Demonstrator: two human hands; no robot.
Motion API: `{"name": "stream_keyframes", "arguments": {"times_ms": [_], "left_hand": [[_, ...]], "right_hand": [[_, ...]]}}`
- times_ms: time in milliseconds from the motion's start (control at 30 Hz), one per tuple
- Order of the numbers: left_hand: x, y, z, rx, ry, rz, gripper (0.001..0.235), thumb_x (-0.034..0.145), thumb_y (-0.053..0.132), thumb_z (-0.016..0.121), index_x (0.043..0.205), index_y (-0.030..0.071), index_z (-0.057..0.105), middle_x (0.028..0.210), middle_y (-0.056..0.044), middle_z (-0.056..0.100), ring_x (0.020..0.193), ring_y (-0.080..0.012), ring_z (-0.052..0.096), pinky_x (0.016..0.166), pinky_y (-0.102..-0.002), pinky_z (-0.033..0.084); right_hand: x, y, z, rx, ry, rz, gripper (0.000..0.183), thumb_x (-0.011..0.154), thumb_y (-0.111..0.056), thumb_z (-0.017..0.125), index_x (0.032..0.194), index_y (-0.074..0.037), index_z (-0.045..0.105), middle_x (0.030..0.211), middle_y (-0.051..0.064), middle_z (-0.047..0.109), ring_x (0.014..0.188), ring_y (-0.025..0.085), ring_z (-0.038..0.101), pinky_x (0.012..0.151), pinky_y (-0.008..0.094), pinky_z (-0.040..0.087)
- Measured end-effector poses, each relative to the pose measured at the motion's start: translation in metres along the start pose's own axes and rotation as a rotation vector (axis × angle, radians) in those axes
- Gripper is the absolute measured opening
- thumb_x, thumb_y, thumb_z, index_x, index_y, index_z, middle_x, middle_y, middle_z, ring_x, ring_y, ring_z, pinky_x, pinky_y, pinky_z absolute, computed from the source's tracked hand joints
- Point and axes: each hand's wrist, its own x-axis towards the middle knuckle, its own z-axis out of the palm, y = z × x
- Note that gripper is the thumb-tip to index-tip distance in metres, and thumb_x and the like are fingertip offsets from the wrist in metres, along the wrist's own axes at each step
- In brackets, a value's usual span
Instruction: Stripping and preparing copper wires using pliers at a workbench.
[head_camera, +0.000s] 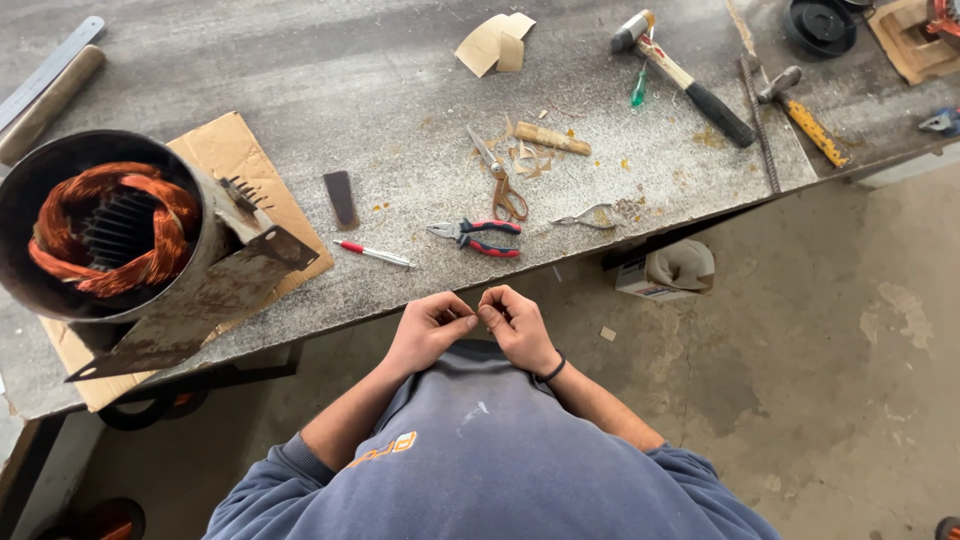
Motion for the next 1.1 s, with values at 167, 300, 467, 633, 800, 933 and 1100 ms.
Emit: {"name": "stream_keyframes", "arguments": {"times_ms": [167, 300, 467, 633, 800, 933, 1100], "left_hand": [[-0.004, 0.008, 0.000, 0.088, -0.001, -0.030, 0.014, 0.088, 0.014, 0.077, 0.092, 0.001, 0.071, 0.073, 0.001, 0.067, 0.064, -0.0035, 0.056, 0.058, -0.024, 0.048], [-0.006, -0.005, 0.001, 0.009, -0.027, -0.045, 0.014, 0.090, 0.012, 0.074, 0.096, 0.000, 0.070, 0.077, 0.001, 0.066, 0.068, -0.0033, 0.056, 0.061, -0.024, 0.049], [-0.014, 0.001, 0.000, -0.029, -0.040, 0.004, 0.014, 0.089, 0.008, 0.070, 0.101, 0.000, 0.069, 0.083, 0.001, 0.070, 0.076, -0.0026, 0.063, 0.068, -0.023, 0.054], [-0.018, -0.003, -0.001, -0.018, -0.032, -0.033, 0.015, 0.088, 0.009, 0.072, 0.100, 0.001, 0.070, 0.079, 0.000, 0.070, 0.072, -0.0034, 0.061, 0.064, -0.024, 0.053], [-0.023, 0.003, -0.002, 0.052, -0.020, -0.023, 0.016, 0.087, 0.012, 0.072, 0.099, 0.001, 0.071, 0.076, -0.001, 0.071, 0.069, -0.0038, 0.063, 0.064, -0.024, 0.054], [-0.026, 0.003, -0.003, 0.038, -0.005, -0.034, 0.016, 0.087, 0.014, 0.073, 0.098, 0.002, 0.071, 0.077, -0.002, 0.071, 0.070, -0.0047, 0.063, 0.065, -0.025, 0.054], [-0.029, -0.003, -0.006, -0.036, 0.023, -0.041, 0.016, 0.088, 0.014, 0.072, 0.099, 0.002, 0.072, 0.080, -0.002, 0.071, 0.072, -0.0049, 0.062, 0.067, -0.025, 0.054]], "right_hand": [[-0.001, -0.003, 0.001, -0.109, 0.036, -0.027, 0.011, 0.098, -0.012, 0.067, 0.100, -0.001, 0.065, 0.077, -0.002, 0.060, 0.068, 0.004, 0.050, 0.060, 0.022, 0.045], [-0.001, 0.005, 0.001, -0.130, 0.031, -0.014, 0.010, 0.096, -0.011, 0.068, 0.098, -0.001, 0.066, 0.076, -0.002, 0.061, 0.067, 0.004, 0.050, 0.059, 0.022, 0.045], [-0.005, 0.014, 0.006, -0.086, 0.010, 0.000, 0.010, 0.094, -0.010, 0.069, 0.097, 0.000, 0.066, 0.077, -0.002, 0.063, 0.069, 0.003, 0.052, 0.061, 0.022, 0.046], [-0.008, 0.011, 0.009, -0.093, -0.003, -0.007, 0.010, 0.094, -0.009, 0.069, 0.097, 0.000, 0.066, 0.077, -0.002, 0.063, 0.069, 0.004, 0.053, 0.061, 0.022, 0.047], [-0.010, 0.009, 0.011, -0.124, -0.026, -0.019, 0.010, 0.093, -0.009, 0.069, 0.096, 0.000, 0.066, 0.075, -0.001, 0.063, 0.068, 0.004, 0.053, 0.060, 0.023, 0.047], [-0.010, 0.006, 0.013, -0.145, -0.034, -0.017, 0.009, 0.093, -0.009, 0.069, 0.095, 0.000, 0.066, 0.074, -0.001, 0.063, 0.066, 0.004, 0.053, 0.058, 0.023, 0.046], [-0.007, 0.006, 0.015, -0.192, -0.052, -0.028, 0.009, 0.092, -0.009, 0.069, 0.094, -0.001, 0.067, 0.073, 0.000, 0.063, 0.064, 0.004, 0.051, 0.057, 0.023, 0.044]]}}
